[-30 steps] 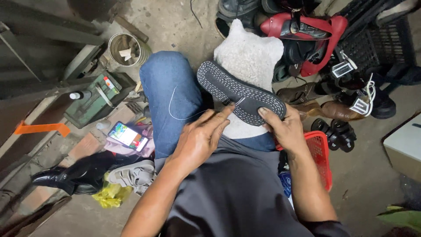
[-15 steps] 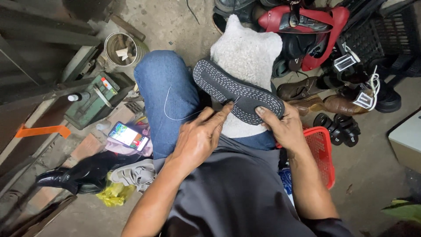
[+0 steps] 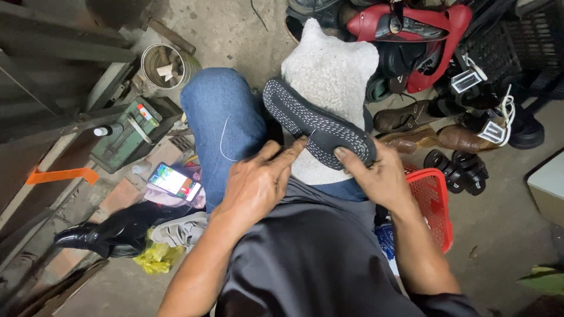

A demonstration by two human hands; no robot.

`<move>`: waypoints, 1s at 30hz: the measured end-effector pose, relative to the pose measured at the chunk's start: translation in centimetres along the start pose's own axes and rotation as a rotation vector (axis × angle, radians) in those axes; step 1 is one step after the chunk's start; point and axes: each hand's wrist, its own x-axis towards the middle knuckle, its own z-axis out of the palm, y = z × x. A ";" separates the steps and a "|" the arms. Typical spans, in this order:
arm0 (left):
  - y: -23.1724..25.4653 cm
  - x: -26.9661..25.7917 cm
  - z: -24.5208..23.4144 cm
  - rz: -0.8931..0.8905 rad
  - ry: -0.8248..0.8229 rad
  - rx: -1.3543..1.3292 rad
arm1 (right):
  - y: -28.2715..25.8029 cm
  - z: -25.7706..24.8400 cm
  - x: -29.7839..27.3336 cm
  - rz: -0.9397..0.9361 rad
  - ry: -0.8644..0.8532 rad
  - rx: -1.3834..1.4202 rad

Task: The person sits on the floor and sews a black shoe using a needle and thread. They repeatedly push the needle through the shoe's sole and pull the thread to secure the stitching.

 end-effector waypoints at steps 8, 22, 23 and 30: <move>-2.3 1.5 -2.2 0.138 -0.033 0.039 | -3.6 1.9 0.4 -0.215 -0.048 -0.190; -6.1 -0.4 -2.5 0.035 0.031 -0.033 | -2.8 0.6 4.6 -0.509 0.150 -0.454; -5.9 -0.3 -2.5 0.061 0.031 -0.029 | -1.5 0.7 4.8 -0.562 0.188 -0.532; -5.1 1.0 -2.1 0.142 0.044 -0.016 | -0.8 5.2 2.8 -0.643 -0.016 -0.446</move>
